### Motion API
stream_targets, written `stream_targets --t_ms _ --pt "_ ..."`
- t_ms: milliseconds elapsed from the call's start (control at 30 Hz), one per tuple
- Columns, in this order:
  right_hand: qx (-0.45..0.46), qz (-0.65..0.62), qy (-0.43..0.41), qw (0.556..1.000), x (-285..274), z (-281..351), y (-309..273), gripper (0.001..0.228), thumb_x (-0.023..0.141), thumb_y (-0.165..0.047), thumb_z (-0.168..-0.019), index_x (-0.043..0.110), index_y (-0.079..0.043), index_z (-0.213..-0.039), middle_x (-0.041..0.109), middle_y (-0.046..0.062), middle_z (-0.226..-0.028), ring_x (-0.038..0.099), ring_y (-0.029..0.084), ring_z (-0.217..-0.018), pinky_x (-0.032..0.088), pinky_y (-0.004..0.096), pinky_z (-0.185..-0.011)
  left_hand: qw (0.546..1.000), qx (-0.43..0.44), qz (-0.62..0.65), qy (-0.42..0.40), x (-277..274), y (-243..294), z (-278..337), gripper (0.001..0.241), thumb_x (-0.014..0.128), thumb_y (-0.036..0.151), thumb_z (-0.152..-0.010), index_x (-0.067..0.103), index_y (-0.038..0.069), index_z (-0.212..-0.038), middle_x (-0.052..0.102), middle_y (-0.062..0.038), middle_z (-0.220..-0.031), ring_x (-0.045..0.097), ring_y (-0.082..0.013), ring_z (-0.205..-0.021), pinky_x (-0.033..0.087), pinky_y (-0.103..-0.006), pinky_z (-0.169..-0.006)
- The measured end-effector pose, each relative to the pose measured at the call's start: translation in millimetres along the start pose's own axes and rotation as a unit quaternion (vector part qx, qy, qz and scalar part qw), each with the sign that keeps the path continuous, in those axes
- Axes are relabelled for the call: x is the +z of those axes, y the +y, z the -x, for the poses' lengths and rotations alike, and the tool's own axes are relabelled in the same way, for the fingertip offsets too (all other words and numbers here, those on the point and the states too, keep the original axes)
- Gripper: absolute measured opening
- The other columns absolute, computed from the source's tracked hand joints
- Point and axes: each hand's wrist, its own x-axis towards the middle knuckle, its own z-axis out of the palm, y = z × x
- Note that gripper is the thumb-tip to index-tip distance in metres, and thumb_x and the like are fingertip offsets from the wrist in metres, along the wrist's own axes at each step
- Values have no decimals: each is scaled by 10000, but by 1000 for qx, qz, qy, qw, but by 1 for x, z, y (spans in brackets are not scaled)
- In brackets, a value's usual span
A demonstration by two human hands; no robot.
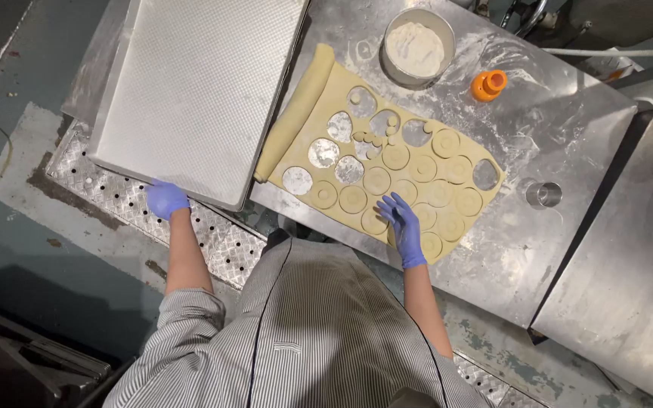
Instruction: Transfer dough rings to a baking tray and gather the remaining dough.
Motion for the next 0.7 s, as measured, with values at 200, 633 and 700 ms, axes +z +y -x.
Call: stream_targets --t_ms 200,633,700 --pt "-26 -9 7 1000 -11 -21 9 601 491 -206 -989 384 62 -1516 526 249 -1472 581 380 -1316 493 458 -1074 997 78 18 -1 41 -21 10 674 298 407 -1151 775 -21 -942 741 -262 -993 717 -440 -923 547 -530 -841" --pt "-28 41 -85 995 26 -83 -24 580 485 -219 -1002 409 66 -1500 582 235 -1413 630 350 -1237 538 477 -1021 996 -9 81 40 13 -26 -21 601 364 417 -1103 740 4 -881 737 -239 -898 712 -399 -818 563 -505 -740" --pt "-55 63 -107 991 24 -92 -28 573 489 -204 -1035 410 90 -1521 573 250 -1459 610 345 -1275 480 424 -1068 986 110 13 122 32 -29 -28 509 424 324 -1084 770 19 -868 746 -222 -911 702 -425 -816 554 -517 -735"
